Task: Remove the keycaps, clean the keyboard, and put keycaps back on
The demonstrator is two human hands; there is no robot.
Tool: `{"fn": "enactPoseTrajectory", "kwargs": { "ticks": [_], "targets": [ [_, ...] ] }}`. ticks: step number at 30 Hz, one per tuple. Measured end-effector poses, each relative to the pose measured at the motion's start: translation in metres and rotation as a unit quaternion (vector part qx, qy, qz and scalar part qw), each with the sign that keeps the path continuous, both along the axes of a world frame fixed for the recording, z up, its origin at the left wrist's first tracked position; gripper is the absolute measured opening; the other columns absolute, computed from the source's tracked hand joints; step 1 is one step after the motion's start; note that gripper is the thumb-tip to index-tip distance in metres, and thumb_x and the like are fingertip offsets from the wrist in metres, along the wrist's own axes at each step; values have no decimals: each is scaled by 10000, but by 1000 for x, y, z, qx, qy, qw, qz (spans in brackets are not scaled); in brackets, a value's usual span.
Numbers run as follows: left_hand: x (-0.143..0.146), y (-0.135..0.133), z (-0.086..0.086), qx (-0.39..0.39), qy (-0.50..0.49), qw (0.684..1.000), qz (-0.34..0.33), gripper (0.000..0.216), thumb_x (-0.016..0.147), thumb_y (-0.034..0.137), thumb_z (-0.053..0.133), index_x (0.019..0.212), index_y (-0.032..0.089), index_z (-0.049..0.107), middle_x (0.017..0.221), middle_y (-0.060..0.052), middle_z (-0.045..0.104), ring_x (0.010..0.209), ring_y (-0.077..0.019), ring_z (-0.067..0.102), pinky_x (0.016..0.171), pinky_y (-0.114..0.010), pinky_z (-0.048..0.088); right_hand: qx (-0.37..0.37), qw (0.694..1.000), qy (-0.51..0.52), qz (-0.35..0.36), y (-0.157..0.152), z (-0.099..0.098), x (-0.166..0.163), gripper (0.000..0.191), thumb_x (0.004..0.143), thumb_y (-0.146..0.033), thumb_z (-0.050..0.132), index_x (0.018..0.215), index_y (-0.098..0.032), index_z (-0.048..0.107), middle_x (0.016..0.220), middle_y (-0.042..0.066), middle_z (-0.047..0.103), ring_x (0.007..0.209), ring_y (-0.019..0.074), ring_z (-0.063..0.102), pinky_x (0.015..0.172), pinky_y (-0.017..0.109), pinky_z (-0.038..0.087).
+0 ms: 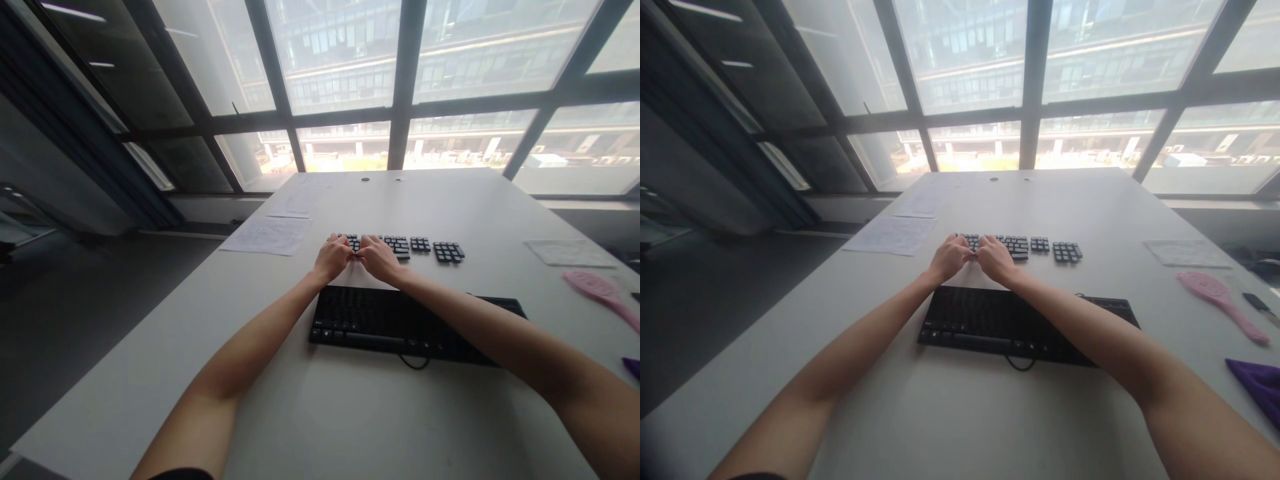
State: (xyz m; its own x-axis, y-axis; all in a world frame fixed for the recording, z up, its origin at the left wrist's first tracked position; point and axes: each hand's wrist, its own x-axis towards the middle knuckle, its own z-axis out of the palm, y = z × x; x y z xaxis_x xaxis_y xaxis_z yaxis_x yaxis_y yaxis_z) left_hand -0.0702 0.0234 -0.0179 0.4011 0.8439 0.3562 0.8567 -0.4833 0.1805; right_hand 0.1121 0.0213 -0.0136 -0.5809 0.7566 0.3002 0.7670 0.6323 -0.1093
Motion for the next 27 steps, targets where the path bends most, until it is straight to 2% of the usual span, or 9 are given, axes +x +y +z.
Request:
{"fn": "enactPoseTrajectory", "kwargs": {
  "ticks": [4, 9, 14, 17, 19, 21, 23, 27],
  "targets": [
    [-2, -3, 1, -14, -8, 1000, -11, 175, 883, 186, 626, 872, 218, 798, 965, -62, 709, 956, -230, 557, 842, -343, 486, -6, 1000, 4, 0, 0, 1, -3, 216, 949, -220, 568, 958, -192, 782, 1090, 127, 648, 1055, 271, 485, 862, 361, 415],
    [-7, -7, 3, -22, -23, 999, -7, 147, 852, 194, 654, 860, 216, 799, 924, -62, 744, 928, -225, 602, 877, -347, 497, 2, 1000, -1, 14, 2, 2, -7, 207, 930, -157, 562, 912, -176, 768, 976, 115, 704, 1010, 265, 511, 881, 358, 392],
    [-15, -18, 13, -22, -55, 998, 11, 72, 810, 221, 720, 811, 212, 791, 887, -45, 760, 892, -209, 645, 933, -351, 486, 9, 1000, 2, 21, 1, 7, -11, 191, 915, -131, 565, 883, -158, 752, 961, 133, 721, 1022, 271, 531, 906, 363, 379],
    [-16, -42, 24, -27, -104, 994, 12, 73, 813, 250, 736, 843, 213, 791, 875, -26, 771, 849, -188, 663, 913, -331, 486, 11, 999, 37, 20, -9, 13, -8, 173, 913, -148, 572, 916, -161, 744, 959, 118, 726, 1010, 256, 553, 908, 350, 385],
    [-15, -66, 32, -58, -170, 984, -10, 97, 808, 280, 749, 868, 220, 795, 853, -11, 773, 798, -174, 664, 844, -307, 497, -3, 995, 95, 20, -22, 18, -1, 144, 891, -159, 600, 906, -170, 742, 934, 90, 732, 966, 236, 580, 883, 331, 402],
    [-10, -93, 39, -111, -215, 969, -49, 93, 812, 284, 744, 863, 230, 800, 845, -5, 773, 786, -170, 666, 777, -289, 498, -38, 986, 159, 15, -40, 22, 8, 103, 857, -172, 641, 857, -181, 743, 884, 61, 737, 896, 216, 607, 831, 313, 423],
    [-5, -119, 42, -158, -240, 955, -73, 85, 805, 270, 746, 855, 230, 802, 856, -13, 773, 825, -183, 674, 773, -289, 501, -88, 976, 199, 9, -62, 24, 18, 69, 827, -198, 678, 806, -189, 742, 817, 39, 734, 798, 196, 622, 755, 299, 434],
    [7, -152, 37, -200, -243, 943, -108, 66, 795, 239, 754, 835, 222, 803, 842, -23, 769, 813, -186, 671, 800, -310, 500, -174, 957, 233, 18, -108, 18, 39, 51, 801, -187, 697, 772, -189, 739, 724, 17, 714, 689, 173, 616, 663, 282, 435]
  ]
}}
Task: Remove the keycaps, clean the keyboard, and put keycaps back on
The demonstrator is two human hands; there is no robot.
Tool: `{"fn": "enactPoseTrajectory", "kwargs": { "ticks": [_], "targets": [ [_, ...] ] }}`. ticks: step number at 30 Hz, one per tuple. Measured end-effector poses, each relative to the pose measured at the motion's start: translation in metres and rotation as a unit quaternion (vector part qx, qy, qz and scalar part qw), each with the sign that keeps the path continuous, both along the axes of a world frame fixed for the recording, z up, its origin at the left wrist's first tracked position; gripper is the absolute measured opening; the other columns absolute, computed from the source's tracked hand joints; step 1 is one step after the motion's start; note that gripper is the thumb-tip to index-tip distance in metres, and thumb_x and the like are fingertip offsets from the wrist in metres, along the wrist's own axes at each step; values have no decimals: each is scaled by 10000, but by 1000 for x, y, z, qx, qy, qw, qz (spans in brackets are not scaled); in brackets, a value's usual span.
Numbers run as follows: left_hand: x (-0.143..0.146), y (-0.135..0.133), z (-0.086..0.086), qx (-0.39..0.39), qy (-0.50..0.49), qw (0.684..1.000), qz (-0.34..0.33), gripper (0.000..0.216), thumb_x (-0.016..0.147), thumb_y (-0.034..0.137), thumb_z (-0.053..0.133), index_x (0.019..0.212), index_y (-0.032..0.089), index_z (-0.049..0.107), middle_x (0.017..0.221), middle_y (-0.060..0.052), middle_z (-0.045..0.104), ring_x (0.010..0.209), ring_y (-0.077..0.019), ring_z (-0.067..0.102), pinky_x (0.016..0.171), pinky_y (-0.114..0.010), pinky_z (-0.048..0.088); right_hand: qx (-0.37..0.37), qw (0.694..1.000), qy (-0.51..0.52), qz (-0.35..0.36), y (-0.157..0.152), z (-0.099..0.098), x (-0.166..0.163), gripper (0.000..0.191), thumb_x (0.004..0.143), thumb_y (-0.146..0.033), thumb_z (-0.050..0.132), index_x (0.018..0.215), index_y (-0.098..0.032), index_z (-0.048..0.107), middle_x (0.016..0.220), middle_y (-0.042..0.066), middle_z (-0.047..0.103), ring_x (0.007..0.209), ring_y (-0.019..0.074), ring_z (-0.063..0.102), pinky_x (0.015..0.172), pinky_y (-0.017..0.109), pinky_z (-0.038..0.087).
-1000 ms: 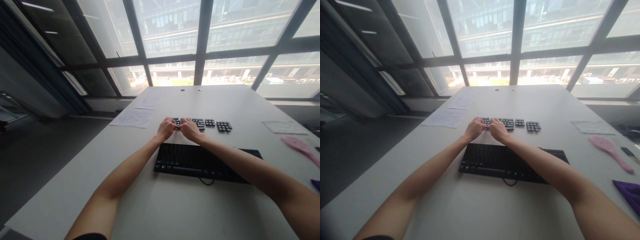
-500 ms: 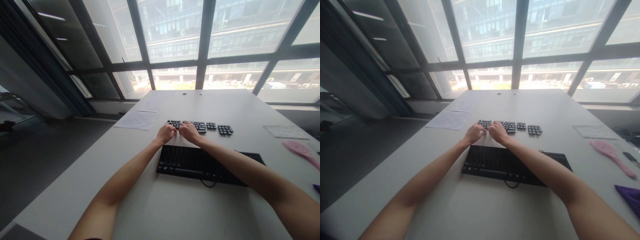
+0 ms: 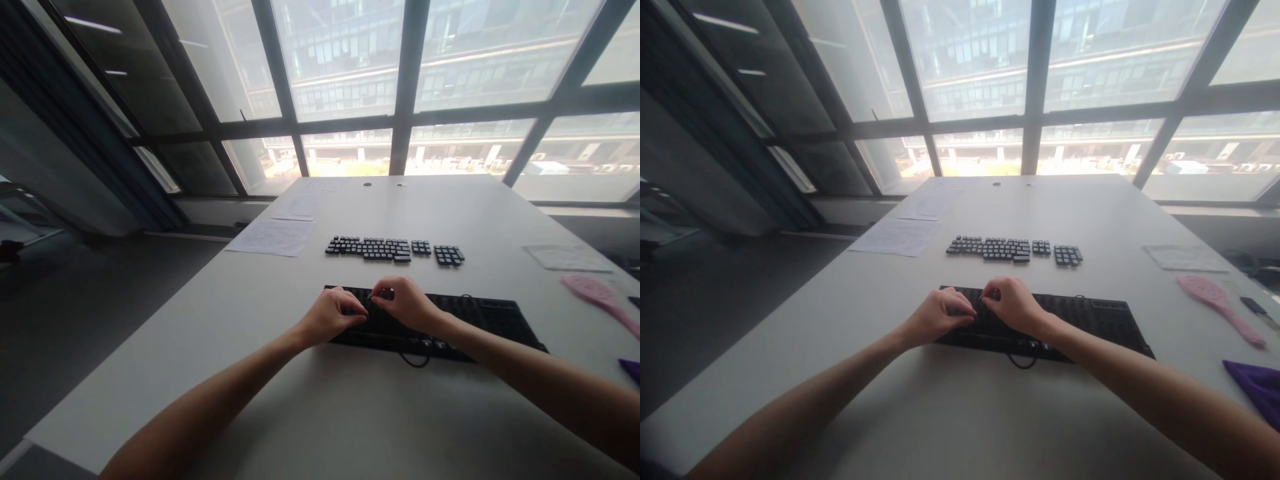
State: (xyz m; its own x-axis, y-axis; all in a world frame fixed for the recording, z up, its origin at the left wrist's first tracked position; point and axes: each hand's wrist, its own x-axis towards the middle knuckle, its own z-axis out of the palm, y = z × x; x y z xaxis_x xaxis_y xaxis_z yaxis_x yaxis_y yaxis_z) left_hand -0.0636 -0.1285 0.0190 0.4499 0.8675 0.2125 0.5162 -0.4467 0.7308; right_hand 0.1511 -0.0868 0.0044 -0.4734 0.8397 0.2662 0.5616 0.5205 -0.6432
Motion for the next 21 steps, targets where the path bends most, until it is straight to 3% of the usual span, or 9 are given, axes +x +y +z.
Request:
{"fn": "enactPoseTrajectory", "kwargs": {
  "ticks": [6, 21],
  "targets": [
    [4, -8, -14, 22, 26, 999, -12, 70, 796, 191, 756, 823, 238, 799, 874, -10, 769, 815, -172, 655, 835, -320, 462, -32, 997, 53, 48, -36, -17, 17, 51, 802, -153, 708, 802, -196, 736, 797, 20, 713, 772, 179, 628, 725, 286, 469],
    [3, -17, -25, 112, 60, 992, -22, 100, 884, 197, 682, 878, 227, 777, 917, -27, 736, 847, -178, 555, 799, -323, 475, 50, 994, 44, 88, -42, -26, 13, 111, 853, -99, 660, 836, -195, 712, 862, 47, 712, 839, 199, 600, 779, 332, 491]
  ]
}}
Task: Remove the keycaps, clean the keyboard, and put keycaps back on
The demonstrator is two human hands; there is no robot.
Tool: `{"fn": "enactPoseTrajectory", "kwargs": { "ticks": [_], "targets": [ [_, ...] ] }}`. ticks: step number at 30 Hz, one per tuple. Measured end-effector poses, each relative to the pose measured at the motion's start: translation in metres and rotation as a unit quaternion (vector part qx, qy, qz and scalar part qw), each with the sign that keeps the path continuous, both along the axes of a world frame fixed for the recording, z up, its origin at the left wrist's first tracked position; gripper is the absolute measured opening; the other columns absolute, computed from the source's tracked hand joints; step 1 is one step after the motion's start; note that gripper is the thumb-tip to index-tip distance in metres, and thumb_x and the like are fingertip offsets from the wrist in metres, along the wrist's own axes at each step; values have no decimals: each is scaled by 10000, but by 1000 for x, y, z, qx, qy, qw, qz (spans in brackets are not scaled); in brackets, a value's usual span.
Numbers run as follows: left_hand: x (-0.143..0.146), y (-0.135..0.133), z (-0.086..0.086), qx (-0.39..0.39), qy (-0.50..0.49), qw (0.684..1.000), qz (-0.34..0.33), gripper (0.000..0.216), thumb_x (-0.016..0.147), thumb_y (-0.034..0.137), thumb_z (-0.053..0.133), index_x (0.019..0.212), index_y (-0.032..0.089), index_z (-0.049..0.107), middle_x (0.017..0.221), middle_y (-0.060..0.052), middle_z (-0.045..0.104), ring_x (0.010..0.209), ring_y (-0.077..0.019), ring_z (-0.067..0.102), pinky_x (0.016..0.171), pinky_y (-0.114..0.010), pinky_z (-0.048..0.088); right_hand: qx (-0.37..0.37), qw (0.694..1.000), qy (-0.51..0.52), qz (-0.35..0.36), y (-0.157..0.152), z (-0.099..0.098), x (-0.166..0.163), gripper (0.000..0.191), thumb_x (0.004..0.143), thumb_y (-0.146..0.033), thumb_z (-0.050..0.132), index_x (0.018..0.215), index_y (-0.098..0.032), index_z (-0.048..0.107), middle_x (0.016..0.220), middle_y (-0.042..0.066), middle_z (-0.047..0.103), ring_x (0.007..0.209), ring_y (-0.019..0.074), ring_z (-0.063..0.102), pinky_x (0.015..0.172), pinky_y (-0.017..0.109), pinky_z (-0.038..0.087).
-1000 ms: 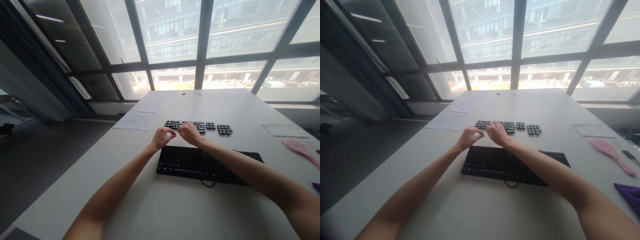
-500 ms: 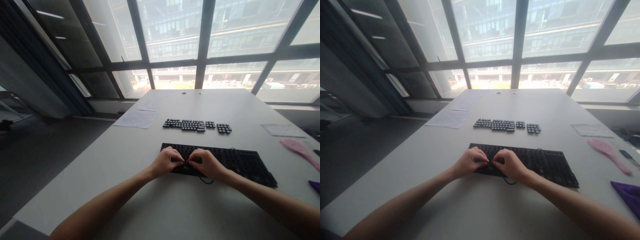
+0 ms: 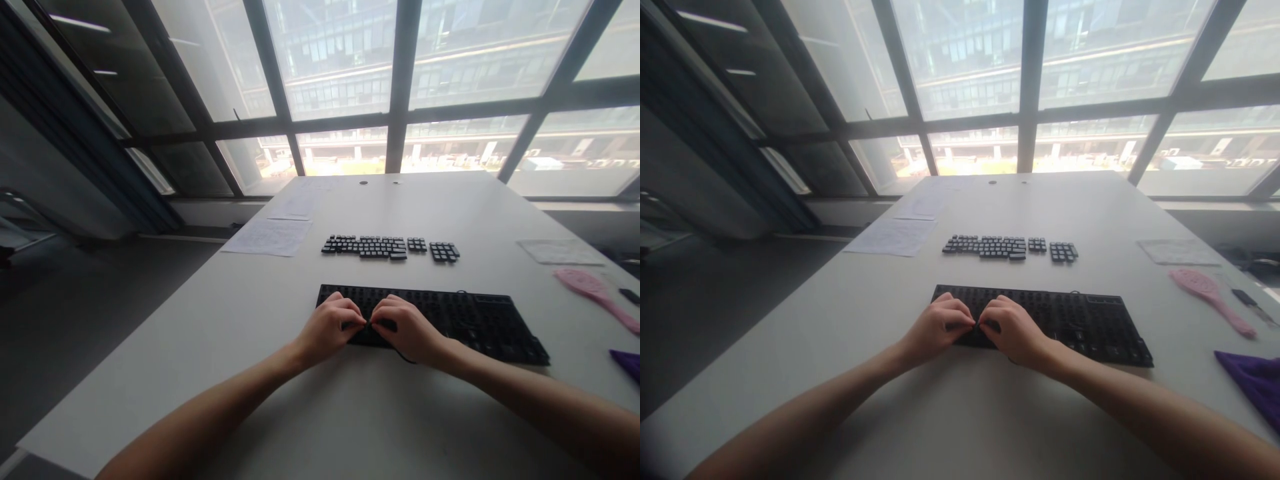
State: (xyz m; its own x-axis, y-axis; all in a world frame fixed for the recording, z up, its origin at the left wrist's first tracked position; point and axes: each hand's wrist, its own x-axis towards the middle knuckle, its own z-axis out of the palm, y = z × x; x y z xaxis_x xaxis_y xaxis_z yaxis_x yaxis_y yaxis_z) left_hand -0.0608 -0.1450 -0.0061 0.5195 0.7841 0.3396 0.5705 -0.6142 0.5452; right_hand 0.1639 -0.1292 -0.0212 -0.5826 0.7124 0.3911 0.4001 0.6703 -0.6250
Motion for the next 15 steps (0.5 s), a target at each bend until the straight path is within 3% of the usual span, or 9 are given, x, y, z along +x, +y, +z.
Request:
{"fn": "enactPoseTrajectory", "kwargs": {
  "ticks": [15],
  "targets": [
    [-1, -6, -2, 90, 51, 994, -36, 162, 948, 225, 590, 954, 208, 751, 970, -52, 712, 874, -192, 541, 838, -356, 498, 113, 993, -37, 22, -7, 0, -4, 187, 931, -113, 576, 796, -181, 685, 856, 72, 666, 835, 191, 575, 748, 303, 502]
  ]
}}
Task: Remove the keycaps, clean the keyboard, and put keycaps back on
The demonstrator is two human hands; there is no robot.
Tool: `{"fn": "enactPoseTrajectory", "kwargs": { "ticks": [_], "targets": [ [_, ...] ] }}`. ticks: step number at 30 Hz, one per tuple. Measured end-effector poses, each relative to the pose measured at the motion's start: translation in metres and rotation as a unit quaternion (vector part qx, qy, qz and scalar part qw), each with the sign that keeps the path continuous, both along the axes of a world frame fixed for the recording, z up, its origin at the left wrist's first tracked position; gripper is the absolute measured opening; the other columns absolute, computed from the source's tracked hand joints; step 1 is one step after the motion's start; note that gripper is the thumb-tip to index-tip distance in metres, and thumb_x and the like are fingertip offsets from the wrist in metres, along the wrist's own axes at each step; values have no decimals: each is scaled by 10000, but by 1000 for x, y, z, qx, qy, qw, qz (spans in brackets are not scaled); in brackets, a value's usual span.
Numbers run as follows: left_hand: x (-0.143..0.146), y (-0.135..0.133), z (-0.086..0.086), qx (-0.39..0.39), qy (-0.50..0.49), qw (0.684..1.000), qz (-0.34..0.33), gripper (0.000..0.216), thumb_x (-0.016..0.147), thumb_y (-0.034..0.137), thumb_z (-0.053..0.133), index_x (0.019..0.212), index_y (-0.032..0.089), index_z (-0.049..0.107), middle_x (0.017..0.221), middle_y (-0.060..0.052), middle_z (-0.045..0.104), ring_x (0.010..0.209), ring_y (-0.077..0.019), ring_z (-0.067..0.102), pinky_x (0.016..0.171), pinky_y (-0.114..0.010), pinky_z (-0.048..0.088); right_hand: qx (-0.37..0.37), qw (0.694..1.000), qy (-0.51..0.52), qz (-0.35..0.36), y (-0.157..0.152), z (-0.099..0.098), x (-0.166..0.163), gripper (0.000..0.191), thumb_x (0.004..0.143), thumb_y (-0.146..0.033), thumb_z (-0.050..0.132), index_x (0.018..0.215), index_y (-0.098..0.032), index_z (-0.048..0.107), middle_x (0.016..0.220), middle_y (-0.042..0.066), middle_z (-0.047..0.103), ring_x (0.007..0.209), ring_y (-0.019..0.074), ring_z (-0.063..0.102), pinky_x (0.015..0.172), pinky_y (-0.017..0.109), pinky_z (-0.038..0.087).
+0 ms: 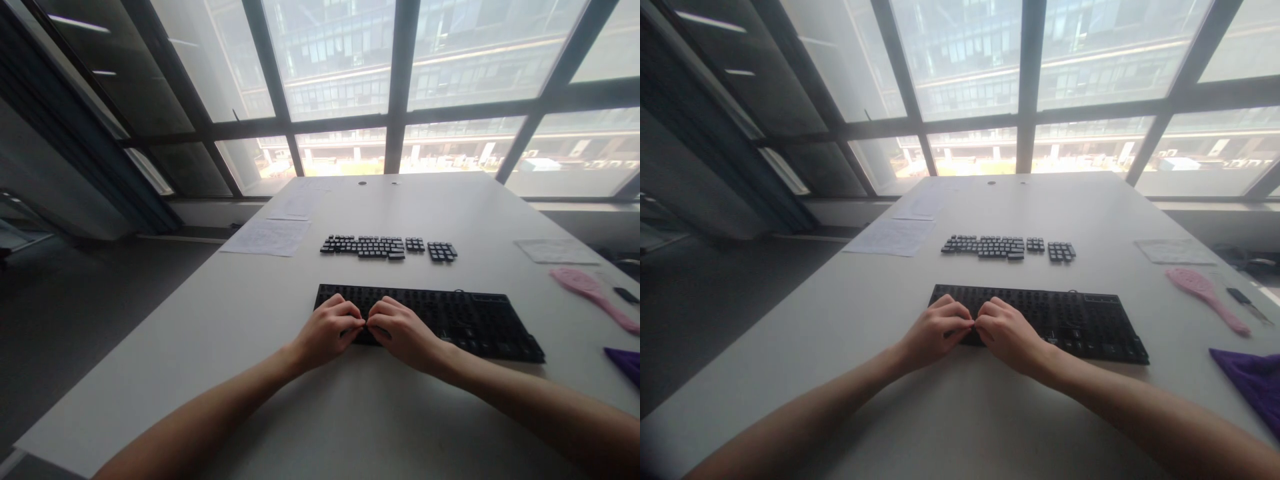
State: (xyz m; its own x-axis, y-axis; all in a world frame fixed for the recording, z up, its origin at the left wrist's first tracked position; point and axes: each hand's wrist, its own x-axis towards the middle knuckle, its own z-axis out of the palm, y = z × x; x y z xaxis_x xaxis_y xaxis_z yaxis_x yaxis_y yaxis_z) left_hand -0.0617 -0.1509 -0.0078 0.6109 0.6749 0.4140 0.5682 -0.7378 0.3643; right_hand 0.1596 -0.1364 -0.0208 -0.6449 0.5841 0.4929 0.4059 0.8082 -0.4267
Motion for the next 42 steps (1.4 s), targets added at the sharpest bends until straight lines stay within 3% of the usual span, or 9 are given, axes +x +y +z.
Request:
{"fn": "enactPoseTrajectory", "kwargs": {
  "ticks": [7, 16, 28, 36, 42],
  "targets": [
    [-1, 1, 0, 3, 1, 1000, -14, 151, 936, 230, 601, 938, 201, 749, 948, -59, 701, 888, -193, 551, 862, -366, 506, -10, 1000, -14, -7, -4, 2, 2, 157, 916, -140, 594, 795, -185, 683, 900, 66, 667, 861, 191, 580, 777, 312, 504],
    [3, -2, 0, 4, 3, 1000, -8, 187, 944, 226, 583, 873, 198, 754, 909, -56, 694, 857, -184, 554, 814, -339, 513, 30, 996, -70, -41, -12, -1, 0, 183, 947, -180, 544, 825, -183, 680, 947, 76, 661, 863, 195, 580, 780, 329, 494],
    [2, -1, 0, 0, 9, 1000, -3, 184, 938, 220, 584, 889, 206, 761, 907, -55, 701, 857, -184, 566, 826, -339, 517, 22, 996, -67, -51, -13, -4, 0, 172, 953, -190, 542, 835, -196, 668, 952, 68, 662, 873, 195, 580, 798, 330, 482],
    [2, 1, -3, -1, 21, 1000, -8, 190, 942, 222, 576, 865, 204, 749, 906, -46, 703, 859, -183, 561, 837, -341, 504, 7, 996, -68, -51, -12, -5, 0, 171, 957, -192, 534, 849, -190, 667, 970, 71, 664, 895, 196, 584, 807, 330, 484],
    [5, 0, 8, -7, -11, 1000, 17, 198, 969, 224, 533, 949, 190, 726, 940, -52, 719, 866, -183, 579, 831, -339, 500, -51, 997, -16, -57, -12, 7, 5, 86, 927, -182, 564, 908, -199, 646, 907, 48, 678, 837, 181, 608, 768, 301, 489]
  ]
}}
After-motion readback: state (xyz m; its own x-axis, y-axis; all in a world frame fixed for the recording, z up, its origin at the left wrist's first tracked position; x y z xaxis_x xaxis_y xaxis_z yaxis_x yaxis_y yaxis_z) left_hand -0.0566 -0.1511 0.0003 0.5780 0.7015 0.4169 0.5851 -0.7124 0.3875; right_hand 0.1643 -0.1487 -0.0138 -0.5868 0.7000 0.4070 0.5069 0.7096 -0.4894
